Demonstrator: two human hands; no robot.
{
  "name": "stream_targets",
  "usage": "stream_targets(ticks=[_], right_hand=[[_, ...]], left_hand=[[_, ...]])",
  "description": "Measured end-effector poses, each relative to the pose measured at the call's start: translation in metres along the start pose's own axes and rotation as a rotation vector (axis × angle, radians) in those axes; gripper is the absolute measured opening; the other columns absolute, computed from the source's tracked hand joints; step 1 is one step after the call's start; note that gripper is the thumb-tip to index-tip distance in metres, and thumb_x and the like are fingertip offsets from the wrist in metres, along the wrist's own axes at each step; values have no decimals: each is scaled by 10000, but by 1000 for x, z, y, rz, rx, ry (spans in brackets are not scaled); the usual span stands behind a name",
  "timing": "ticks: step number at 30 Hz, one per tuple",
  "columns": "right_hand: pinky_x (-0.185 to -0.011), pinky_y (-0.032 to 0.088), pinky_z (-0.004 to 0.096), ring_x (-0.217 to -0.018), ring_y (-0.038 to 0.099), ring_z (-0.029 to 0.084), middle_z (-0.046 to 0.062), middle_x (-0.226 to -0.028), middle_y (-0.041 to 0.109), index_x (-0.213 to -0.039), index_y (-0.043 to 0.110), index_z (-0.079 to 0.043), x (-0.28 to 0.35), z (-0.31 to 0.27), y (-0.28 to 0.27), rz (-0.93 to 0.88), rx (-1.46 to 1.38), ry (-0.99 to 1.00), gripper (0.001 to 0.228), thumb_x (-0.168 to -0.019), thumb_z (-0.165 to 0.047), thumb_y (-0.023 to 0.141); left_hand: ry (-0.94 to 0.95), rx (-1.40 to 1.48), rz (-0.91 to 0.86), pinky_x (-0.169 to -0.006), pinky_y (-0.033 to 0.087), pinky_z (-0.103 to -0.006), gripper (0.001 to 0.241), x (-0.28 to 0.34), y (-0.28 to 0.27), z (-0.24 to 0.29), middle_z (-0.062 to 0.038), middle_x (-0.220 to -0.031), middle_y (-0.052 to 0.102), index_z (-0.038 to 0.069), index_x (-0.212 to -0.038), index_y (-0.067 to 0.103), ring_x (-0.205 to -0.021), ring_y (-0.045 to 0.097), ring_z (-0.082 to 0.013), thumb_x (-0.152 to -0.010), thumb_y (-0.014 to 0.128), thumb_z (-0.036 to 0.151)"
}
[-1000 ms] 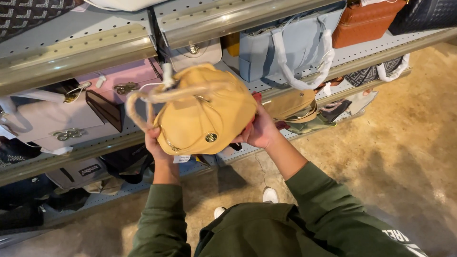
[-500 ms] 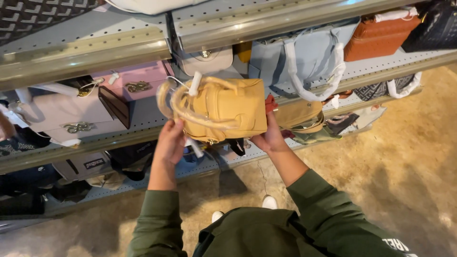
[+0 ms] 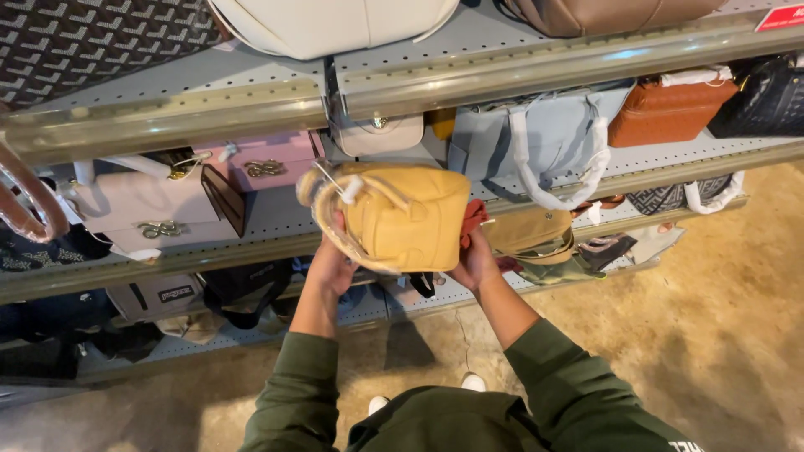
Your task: The recorder uses a red cloth to wipe and clean various handbags on store shelves.
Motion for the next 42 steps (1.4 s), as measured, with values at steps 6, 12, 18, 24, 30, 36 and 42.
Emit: stream_targets(ticks=[6, 12, 18, 24, 30, 36, 42], right_hand=[[-1019, 506, 465, -1235, 614, 304, 111, -1389, 610, -1408, 540, -115, 19, -13, 28, 27, 28, 23, 569, -983, -493, 556], [-1014, 539, 412, -1199, 657, 246, 98, -1331, 642, -1392, 531, -75, 15, -16, 22, -38, 298, -221, 445, -972, -207, 592], [-784, 508, 302, -926, 654, 172, 81, -1080, 694, -1164, 594, 15, -11, -12, -45, -99, 396, -335, 83, -1115, -51, 600], [-829, 512, 284, -953, 642, 146, 82, -1131, 693, -1203, 702, 1, -8, -43, 17, 287, 573, -613, 238, -973, -11, 639], [-1167, 369, 458, -1408, 481, 360, 155, -1493, 539, -1315, 687, -50, 51, -27, 185, -104, 1637, -659, 565, -751, -37, 682], [-1221, 355, 469, -1470, 451, 427, 148, -1554, 520, -1404, 639, -119, 55, -11, 189, -257, 1782, -822, 602, -805, -69, 675], [-1174, 359, 484, -1395, 444, 441, 169, -1494, 542, -1355, 656, -80, 37, -21, 148, 26, 1871, -899, 533, -824, -93, 696]], left_hand=[[-188, 5, -59, -989, 547, -523, 711, -2, -5, -5, -146, -1387, 630, 105, -1458, 524, -1237, 635, -310, -948, 521, 600], [-270, 353, -297, -1011, 542, -540, 682, 8, 5, -15, -160, -1422, 607, 116, -1447, 540, -1268, 611, -341, -935, 555, 566], [-198, 462, -233, -1036, 544, -526, 562, 7, 0, -21, -218, -1414, 607, 43, -1457, 526, -1246, 633, -362, -1018, 569, 391], [-121, 387, -149, -1040, 550, -540, 522, -15, -23, -38, -190, -1391, 611, 60, -1427, 519, -1232, 640, -351, -1003, 570, 362], [-92, 438, -198, -996, 564, -544, 555, -22, -32, -47, -190, -1304, 639, 53, -1373, 543, -1160, 661, -354, -970, 586, 433], [-54, 487, -249, -952, 579, -548, 597, -32, -38, -47, -190, -1217, 666, 45, -1319, 567, -1089, 682, -358, -937, 601, 504], [-5, 533, -302, -908, 594, -553, 647, -44, -46, -45, -189, -1129, 693, 38, -1265, 591, -1018, 703, -361, -904, 616, 575]])
Point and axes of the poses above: each hand's wrist, its own x-axis away from the middle knuckle, its own y-axis out of the palm, z = x × y, the point moved 2 cm from there along -x, towards the middle knuckle
